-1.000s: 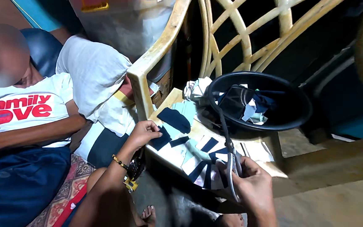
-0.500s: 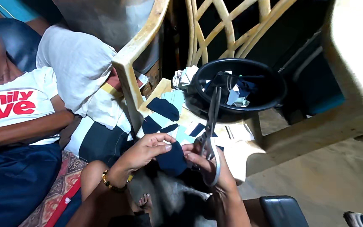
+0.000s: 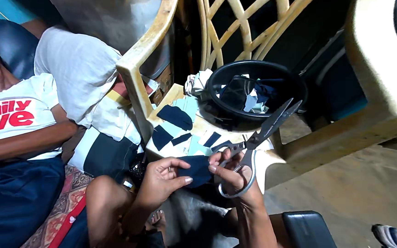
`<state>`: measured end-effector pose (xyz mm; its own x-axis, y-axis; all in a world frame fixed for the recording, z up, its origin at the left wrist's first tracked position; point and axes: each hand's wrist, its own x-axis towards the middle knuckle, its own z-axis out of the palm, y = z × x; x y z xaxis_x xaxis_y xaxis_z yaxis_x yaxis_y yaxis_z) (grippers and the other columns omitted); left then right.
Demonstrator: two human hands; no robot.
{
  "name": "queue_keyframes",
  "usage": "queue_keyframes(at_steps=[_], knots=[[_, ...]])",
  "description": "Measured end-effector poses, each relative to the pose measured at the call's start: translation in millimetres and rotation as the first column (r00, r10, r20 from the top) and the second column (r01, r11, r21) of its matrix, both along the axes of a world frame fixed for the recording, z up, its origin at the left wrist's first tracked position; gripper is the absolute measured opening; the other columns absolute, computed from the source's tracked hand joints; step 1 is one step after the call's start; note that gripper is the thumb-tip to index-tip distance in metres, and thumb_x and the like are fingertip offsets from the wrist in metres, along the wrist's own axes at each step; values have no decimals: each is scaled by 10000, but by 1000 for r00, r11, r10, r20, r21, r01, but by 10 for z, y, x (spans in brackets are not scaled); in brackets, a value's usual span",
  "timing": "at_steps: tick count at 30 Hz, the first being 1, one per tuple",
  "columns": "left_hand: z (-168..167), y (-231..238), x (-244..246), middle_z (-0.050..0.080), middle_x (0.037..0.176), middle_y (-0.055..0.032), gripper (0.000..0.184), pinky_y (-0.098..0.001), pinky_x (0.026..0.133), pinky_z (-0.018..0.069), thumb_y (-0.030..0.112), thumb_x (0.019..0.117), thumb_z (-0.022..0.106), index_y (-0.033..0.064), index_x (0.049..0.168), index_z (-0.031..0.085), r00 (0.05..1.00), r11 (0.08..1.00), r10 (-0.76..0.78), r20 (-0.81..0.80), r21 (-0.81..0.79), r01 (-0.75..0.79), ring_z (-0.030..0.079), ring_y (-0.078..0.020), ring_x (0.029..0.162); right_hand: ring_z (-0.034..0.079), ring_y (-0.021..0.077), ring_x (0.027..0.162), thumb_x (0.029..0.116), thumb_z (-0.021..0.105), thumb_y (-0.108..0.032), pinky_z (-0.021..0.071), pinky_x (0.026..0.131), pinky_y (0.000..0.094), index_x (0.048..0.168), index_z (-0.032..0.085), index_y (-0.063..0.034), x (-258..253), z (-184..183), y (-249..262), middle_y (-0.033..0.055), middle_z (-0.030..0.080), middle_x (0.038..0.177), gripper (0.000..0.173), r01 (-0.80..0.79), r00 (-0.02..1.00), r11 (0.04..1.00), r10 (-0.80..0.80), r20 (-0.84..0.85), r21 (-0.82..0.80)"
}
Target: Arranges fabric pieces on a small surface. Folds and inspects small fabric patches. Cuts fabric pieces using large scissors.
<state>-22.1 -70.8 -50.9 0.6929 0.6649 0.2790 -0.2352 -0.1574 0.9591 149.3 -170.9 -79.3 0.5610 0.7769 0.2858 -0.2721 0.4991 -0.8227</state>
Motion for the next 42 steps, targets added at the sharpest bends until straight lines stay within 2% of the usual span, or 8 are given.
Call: queue_keyframes(at_steps=[9,16,22,28,33,36,39,42], knots=[[9,-68,28,723,1092,-45,342,-224,828,613,-157,763,719,-89,1096,688,999,991,20,36,132,-25,709,-53,927,741,118,803,719,769,106,623,698,242,1005,545,-88,26,-83,-7,70,751,1037,412,-57,997,992,50,64,115],[3,-68,23,721,1109,-54,358,-218,817,612,-164,771,692,-95,1123,684,1000,994,1,31,113,-5,709,-50,914,743,120,818,732,751,119,623,717,241,1037,539,-93,42,-110,-25,76,748,1078,428,-58,993,988,42,108,146],[22,-104,51,700,1115,-99,305,-190,790,611,-146,752,729,-98,1053,719,995,986,101,15,133,-102,704,-45,903,748,115,817,746,776,61,615,691,233,1002,559,-90,57,-119,-18,100,725,1229,368,19,984,993,-39,176,112],[25,-124,80,653,1164,-162,163,-143,740,595,-53,770,786,-35,931,775,959,924,269,-93,305,-230,689,-26,886,740,104,837,750,762,99,595,716,212,1011,546,-83,56,-142,-8,87,766,1086,385,44,980,990,-69,189,133],[2,-51,76,631,1175,-134,62,-139,773,568,31,782,776,7,829,745,967,894,235,-97,411,-176,653,-16,914,732,100,798,737,750,114,600,727,223,983,586,-38,20,-88,-21,62,773,975,332,90,977,994,-101,188,68],[26,-1,71,700,1164,-111,59,-209,845,580,-22,833,689,-18,891,685,995,970,57,-82,242,-35,685,-80,1033,725,83,803,788,724,77,592,732,216,1008,562,-39,21,-79,-43,40,771,970,297,62,971,998,-65,229,21],[97,-37,93,730,986,-32,117,-239,748,619,-81,901,628,1,983,614,996,1000,-18,-86,-2,18,722,-74,847,708,60,781,827,705,41,572,694,199,1038,562,-33,27,-74,-57,24,765,948,265,32,967,999,-23,253,-31],[200,-88,107,741,886,-11,160,-260,691,638,-88,924,630,-13,1065,619,986,994,17,-168,-105,-35,739,-92,764,713,55,794,862,705,-15,568,705,194,1054,576,-38,43,-60,-74,13,770,934,232,-2,961,998,17,277,-56]])
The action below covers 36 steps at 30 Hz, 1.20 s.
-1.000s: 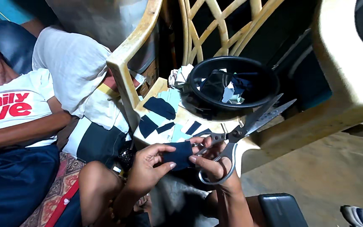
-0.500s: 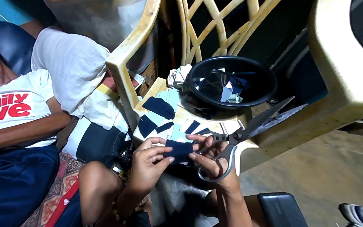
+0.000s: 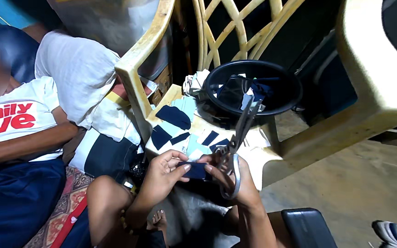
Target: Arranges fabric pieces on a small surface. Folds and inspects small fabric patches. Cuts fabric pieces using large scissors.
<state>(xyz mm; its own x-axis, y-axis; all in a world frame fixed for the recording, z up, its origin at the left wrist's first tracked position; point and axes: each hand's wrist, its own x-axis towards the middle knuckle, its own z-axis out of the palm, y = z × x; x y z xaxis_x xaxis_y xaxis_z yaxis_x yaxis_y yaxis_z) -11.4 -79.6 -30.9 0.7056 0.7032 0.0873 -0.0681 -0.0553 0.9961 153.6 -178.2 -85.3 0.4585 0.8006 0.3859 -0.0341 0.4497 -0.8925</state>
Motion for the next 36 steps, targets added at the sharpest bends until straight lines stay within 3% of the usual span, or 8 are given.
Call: queue_keyframes(at_steps=[6,11,17,20,23,26,32,36], knots=[[66,20,8,736,838,-2,129,-242,658,630,-51,951,633,-27,1073,667,996,999,3,-84,-53,-7,731,-77,729,677,17,727,778,800,-24,545,655,162,987,588,-82,-28,32,-7,-40,742,854,304,-6,998,998,2,-57,-65],[35,54,-6,737,901,-15,121,-248,652,637,42,1010,593,-18,1033,695,997,998,-17,-80,-56,13,732,-81,745,682,9,706,799,765,-4,554,628,155,967,574,-108,-42,65,-15,-66,726,816,276,7,995,995,-17,-95,-104],[59,69,-10,738,884,4,64,-226,664,623,-5,960,651,-11,1001,700,989,1000,-9,-144,-22,5,721,-50,749,657,-28,677,824,706,26,541,615,132,937,584,-131,-42,107,-24,-108,702,780,228,24,997,986,-36,-71,-165],[71,71,-2,742,855,6,54,-219,649,617,-13,945,671,-8,988,705,986,1000,2,-167,-23,-6,720,-45,731,711,25,752,831,735,-9,570,669,171,960,588,-104,-31,84,-21,-42,760,863,217,0,998,989,-10,-64,-146],[81,71,12,742,822,-1,40,-211,620,609,-3,937,689,-9,974,704,977,1000,13,-214,1,-13,716,-46,696,752,117,826,744,791,50,617,741,240,967,592,-64,-20,70,-19,42,777,968,319,-55,995,992,46,-90,-110],[78,78,22,740,801,-9,39,-205,600,605,15,940,694,-10,966,707,972,999,6,-236,50,5,714,-48,671,734,75,773,702,803,66,597,698,205,959,592,-76,-33,88,-22,10,775,903,361,-57,995,990,46,-85,-126],[89,111,13,731,795,2,100,-208,616,610,8,927,703,-16,1024,696,968,995,-48,-247,70,67,716,-53,675,720,47,726,734,779,58,580,660,179,941,598,-100,-25,76,-24,-28,761,822,317,-29,997,988,18,-75,-151],[12,158,-21,681,881,36,162,-180,638,568,-13,938,649,32,1076,577,986,992,-95,-135,68,105,671,-22,725,711,41,706,709,791,67,576,648,175,924,608,-99,-40,99,-28,-27,757,809,327,-18,994,988,0,-112,-155]])
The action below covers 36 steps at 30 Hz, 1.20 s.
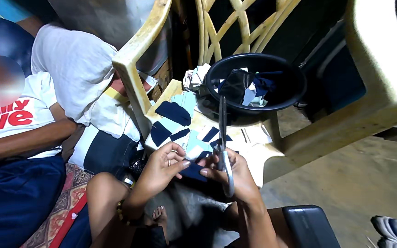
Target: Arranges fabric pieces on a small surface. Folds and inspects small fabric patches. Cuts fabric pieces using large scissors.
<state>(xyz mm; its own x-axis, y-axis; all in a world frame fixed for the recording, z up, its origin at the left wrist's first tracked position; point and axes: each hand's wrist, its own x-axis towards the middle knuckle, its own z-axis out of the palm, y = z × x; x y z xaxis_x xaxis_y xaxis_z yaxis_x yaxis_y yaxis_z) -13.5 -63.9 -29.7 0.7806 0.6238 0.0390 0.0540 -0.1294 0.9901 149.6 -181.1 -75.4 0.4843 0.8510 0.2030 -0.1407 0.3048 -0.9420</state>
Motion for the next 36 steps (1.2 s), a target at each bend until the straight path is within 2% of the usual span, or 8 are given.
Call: queue_keyframes(at_steps=[4,8,11,15,20,27,32,36], knots=[[-197,-3,-22,672,1085,-24,201,-202,728,562,-37,931,613,51,1092,531,973,984,-46,227,-157,84,671,-54,882,701,48,670,705,784,78,566,614,177,896,592,-77,-34,-34,43,7,755,791,312,43,998,999,-43,-34,9],[-446,-214,63,700,1211,-93,266,-293,915,576,-103,855,643,-21,1107,655,886,975,162,435,-207,-77,686,-135,1066,700,79,661,721,763,108,568,600,193,928,581,-19,-114,-83,112,52,750,791,304,107,991,993,-102,-86,46],[-558,-373,154,674,1244,-105,389,-315,936,573,-104,860,611,-2,1221,505,808,956,273,522,-239,-168,684,-160,1104,705,91,660,721,755,123,572,592,200,939,573,-1,-187,-104,157,71,750,794,310,159,981,985,-151,-119,60],[-607,-501,244,705,1122,-29,467,-302,908,590,-149,845,583,107,1147,335,728,926,378,571,-243,-290,715,-128,1029,712,101,653,713,747,143,591,607,211,938,564,8,-270,-94,190,76,751,790,320,219,968,973,-208,-143,67],[-619,-488,229,681,1055,11,221,-212,868,564,-85,894,614,15,1066,709,757,931,350,552,-118,-344,653,-39,955,717,112,656,710,735,155,587,589,218,921,556,10,-300,-103,206,94,750,786,313,227,957,972,-211,-200,60],[-492,-413,213,698,1024,-4,275,-228,854,575,-131,874,580,-32,1127,625,765,923,381,520,-161,-350,674,-51,930,721,125,660,715,725,150,582,580,226,895,532,-7,-286,-118,199,107,751,796,307,198,953,978,-178,-245,59],[-498,-469,220,731,1039,-57,230,-225,882,579,-129,862,612,-66,1044,738,775,911,403,487,-128,-393,689,-67,972,725,129,655,713,716,173,585,575,225,883,520,-8,-302,-115,219,115,751,786,317,225,942,973,-204,-265,53],[-480,-476,254,719,1094,-106,271,-224,881,584,-127,854,627,-107,1111,712,785,899,430,447,-134,-416,694,-77,983,725,127,658,707,723,173,585,577,224,895,526,-1,-314,-97,215,112,752,786,324,249,942,967,-228,-247,54]])
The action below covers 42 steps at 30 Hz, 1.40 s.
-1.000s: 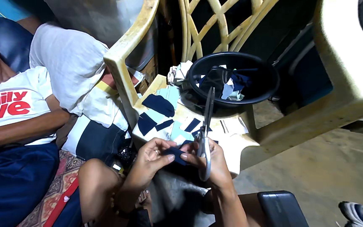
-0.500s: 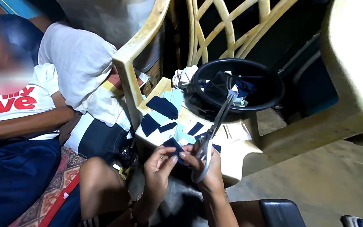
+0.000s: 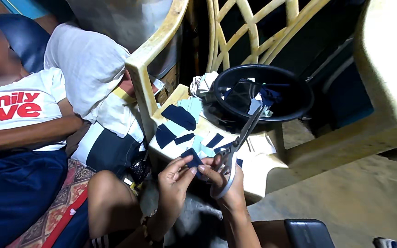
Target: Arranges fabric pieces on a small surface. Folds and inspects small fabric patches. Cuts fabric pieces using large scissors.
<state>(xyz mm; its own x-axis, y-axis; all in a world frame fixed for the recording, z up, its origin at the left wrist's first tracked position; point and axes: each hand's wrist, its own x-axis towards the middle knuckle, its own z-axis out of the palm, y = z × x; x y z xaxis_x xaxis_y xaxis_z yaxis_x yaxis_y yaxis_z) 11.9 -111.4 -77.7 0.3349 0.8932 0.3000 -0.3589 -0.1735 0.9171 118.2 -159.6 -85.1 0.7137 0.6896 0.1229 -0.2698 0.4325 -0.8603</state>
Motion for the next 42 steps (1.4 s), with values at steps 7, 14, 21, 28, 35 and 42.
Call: queue_keyframes(at_steps=[7,14,21,28,35,42], knots=[[18,89,11,734,1074,-86,259,-204,862,572,-109,854,617,-88,1087,726,999,999,35,-34,12,-34,689,-52,965,706,91,642,834,681,86,583,586,222,858,547,-52,10,-25,5,56,746,766,194,23,999,999,-25,36,48],[58,91,21,724,1073,-102,293,-217,812,602,-132,806,681,-108,1097,711,999,1000,10,-30,-28,-11,705,-68,897,729,107,674,781,691,154,592,600,217,901,540,-15,0,-3,-3,89,762,797,256,36,998,999,-36,52,16],[55,120,22,731,1053,-124,297,-215,814,610,-166,765,722,-115,1058,726,998,998,36,-58,44,-33,717,-67,907,715,100,642,798,689,131,586,579,215,898,548,-19,-10,10,-3,67,756,785,229,60,992,998,-60,108,-3],[334,521,-94,731,1007,-64,304,-219,738,592,-178,830,663,-109,1126,669,984,969,164,69,-197,-148,677,-57,760,588,7,607,931,503,-723,498,515,178,979,595,-164,246,-108,-201,-86,637,783,568,-479,814,870,489,314,-114],[608,859,-205,697,1006,-76,252,-227,754,587,-145,958,540,-88,1197,592,946,874,232,226,-475,-101,687,-91,801,654,70,641,879,436,-814,561,594,228,1039,607,-108,126,-185,-149,-23,683,803,743,-858,467,498,859,210,-128],[598,816,-196,710,1013,-90,270,-235,746,594,-177,940,533,-83,1181,610,945,874,218,244,-480,-77,701,-110,806,667,95,636,869,440,-820,568,590,234,989,601,-102,19,-272,-88,9,684,800,746,-901,423,433,895,141,-42]])
